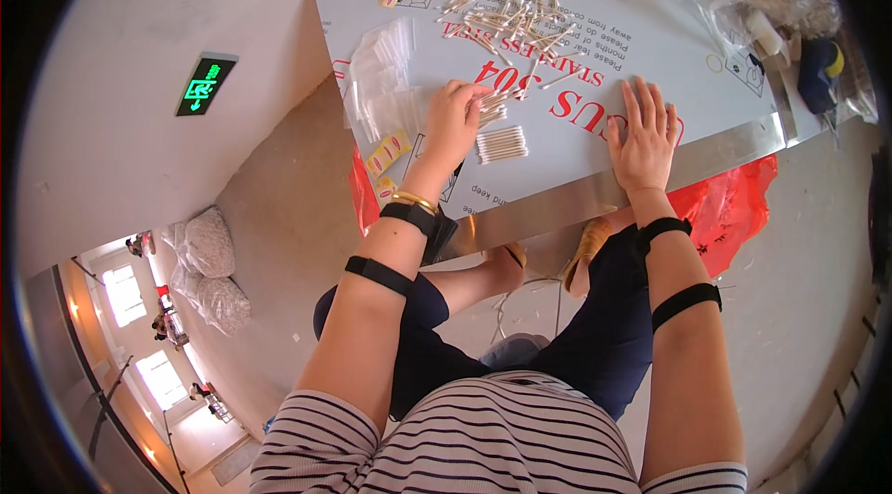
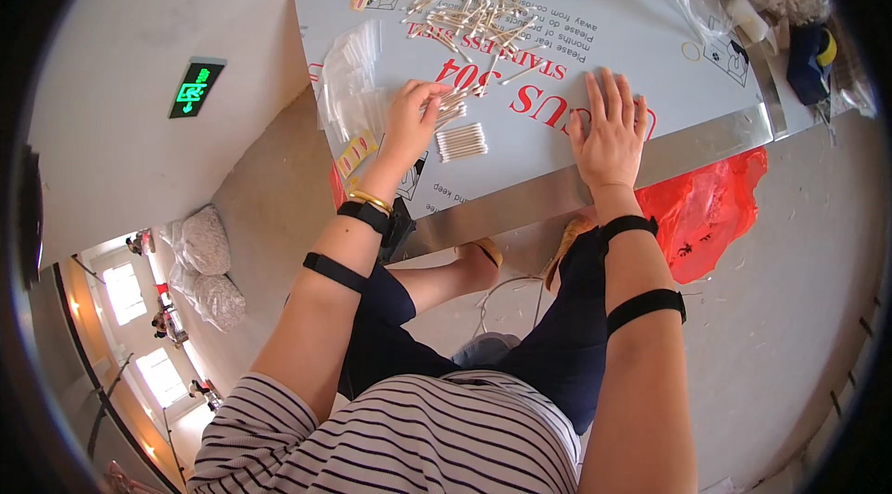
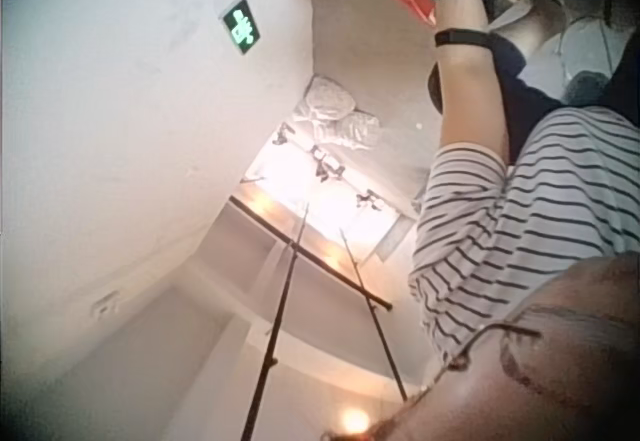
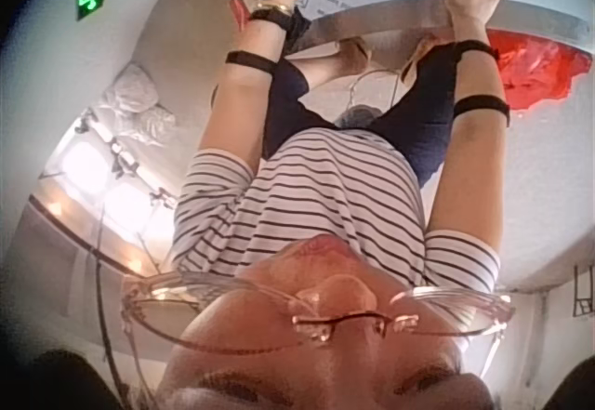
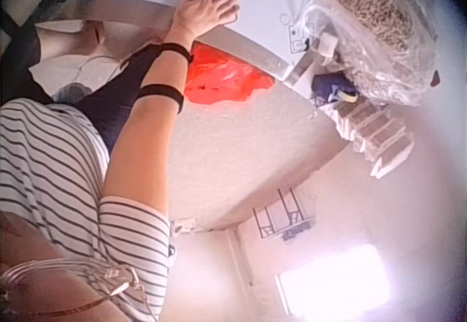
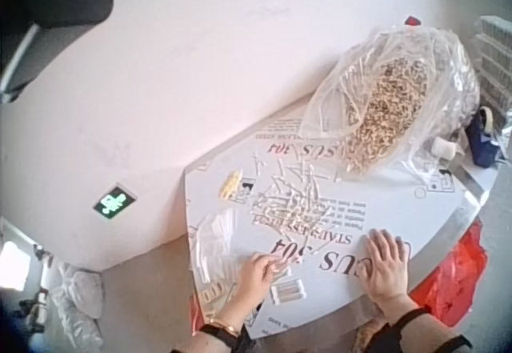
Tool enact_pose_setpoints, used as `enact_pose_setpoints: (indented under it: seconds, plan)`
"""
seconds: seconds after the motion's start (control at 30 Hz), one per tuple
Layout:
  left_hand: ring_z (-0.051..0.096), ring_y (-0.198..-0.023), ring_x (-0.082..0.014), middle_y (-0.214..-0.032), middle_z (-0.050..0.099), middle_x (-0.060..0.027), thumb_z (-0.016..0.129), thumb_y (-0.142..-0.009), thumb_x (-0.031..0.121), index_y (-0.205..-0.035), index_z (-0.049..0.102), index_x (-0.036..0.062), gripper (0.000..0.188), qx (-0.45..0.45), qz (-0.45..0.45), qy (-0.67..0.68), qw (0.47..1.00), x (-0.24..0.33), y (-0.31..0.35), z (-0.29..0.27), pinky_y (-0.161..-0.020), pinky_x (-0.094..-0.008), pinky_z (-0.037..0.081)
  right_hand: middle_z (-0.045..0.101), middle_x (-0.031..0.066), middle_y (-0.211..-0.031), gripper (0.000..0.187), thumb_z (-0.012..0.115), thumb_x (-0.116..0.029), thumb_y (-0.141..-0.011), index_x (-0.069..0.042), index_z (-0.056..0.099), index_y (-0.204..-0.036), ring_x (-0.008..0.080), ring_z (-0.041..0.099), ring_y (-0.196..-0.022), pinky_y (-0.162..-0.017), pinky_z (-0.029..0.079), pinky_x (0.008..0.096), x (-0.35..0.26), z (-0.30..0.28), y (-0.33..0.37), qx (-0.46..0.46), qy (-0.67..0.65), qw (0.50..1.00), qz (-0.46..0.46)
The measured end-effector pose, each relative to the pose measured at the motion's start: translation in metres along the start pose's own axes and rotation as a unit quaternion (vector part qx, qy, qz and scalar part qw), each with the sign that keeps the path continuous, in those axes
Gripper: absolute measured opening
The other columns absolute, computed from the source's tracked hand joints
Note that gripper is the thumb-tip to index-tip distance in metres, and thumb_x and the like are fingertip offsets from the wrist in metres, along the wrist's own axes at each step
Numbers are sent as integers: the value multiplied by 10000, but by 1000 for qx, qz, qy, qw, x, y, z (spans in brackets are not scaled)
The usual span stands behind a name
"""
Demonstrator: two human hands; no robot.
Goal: The person is arranging cotton swabs in a neat row on a table.
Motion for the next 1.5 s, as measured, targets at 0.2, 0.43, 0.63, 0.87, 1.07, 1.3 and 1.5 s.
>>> enact_pose_setpoints:
  seconds: [0.2, 0.43, 0.63, 0.87, 1.07, 1.3, 1.5]
  plan:
    - [437, -1397, -377, -1491, 484, -179, 578, -1003, 230, -1430, 521, 14, 482, 61, 96, -183, 976, 36, 39, 7, -1174, -511, 328, 410, 22, -1593, 558, 550, -362, -990, -205, 458, -1518, 246, 328, -1505, -1253, 215, 499, -1, -2, -1, 1, -5, 1000, 2]
    - [94, -1572, -403, -1679, 119, -277, 383, -1027, 616, -1589, 132, -98, 943, -23, 37, -285, 957, 13, 30, 41, -1256, -574, 47, 404, 24, -1595, 566, 559, -363, -983, -203, 456, -1516, 251, 320, -1509, -1254, 209, 503, -4, -1, -1, 1, -11, 1000, -1]
    - [79, -1575, -398, -1680, 110, -276, 354, -1027, 640, -1599, 101, -81, 954, -20, 42, -271, 962, 13, 31, 45, -1254, -577, 29, 399, 28, -1600, 574, 553, -361, -986, -205, 442, -1527, 257, 317, -1510, -1254, 206, 502, -1, -1, 0, -1, -8, 1000, -2]
    - [106, -1574, -391, -1685, 117, -259, 353, -1024, 645, -1603, 95, -75, 959, -51, 50, -277, 958, 19, 37, 45, -1255, -576, 32, 399, 29, -1600, 574, 550, -363, -990, -205, 438, -1531, 257, 321, -1509, -1252, 208, 503, -1, -1, 0, -1, -7, 1000, -2]
    - [115, -1573, -388, -1687, 116, -253, 369, -1025, 635, -1603, 94, -75, 956, -49, 54, -282, 957, 23, 41, 44, -1256, -573, 31, 402, 29, -1597, 573, 556, -369, -990, -205, 444, -1527, 253, 323, -1506, -1253, 205, 504, -2, -2, -1, 3, -11, 1000, -4]
    - [131, -1571, -384, -1683, 152, -247, 388, -1029, 613, -1605, 114, -65, 931, -11, 61, -263, 963, 25, 32, 34, -1255, -575, 24, 399, 28, -1600, 572, 546, -388, -995, -204, 445, -1527, 250, 320, -1508, -1256, 201, 501, -2, 2, 1, -2, -5, 1000, 1]
    - [163, -1570, -354, -1680, 185, -230, 402, -1028, 602, -1605, 149, -54, 910, -32, 64, -258, 963, 27, 37, 44, -1254, -581, 33, 396, 27, -1604, 569, 540, -391, -997, -203, 446, -1526, 251, 314, -1512, -1257, 201, 501, -1, -1, -1, -3, -1, 1000, -2]
Point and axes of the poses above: each hand's wrist, its own y-axis away from the middle knuckle, its own z-axis out of the palm, x = y × z, the point moved 9 cm from there along -y, towards the middle knuckle
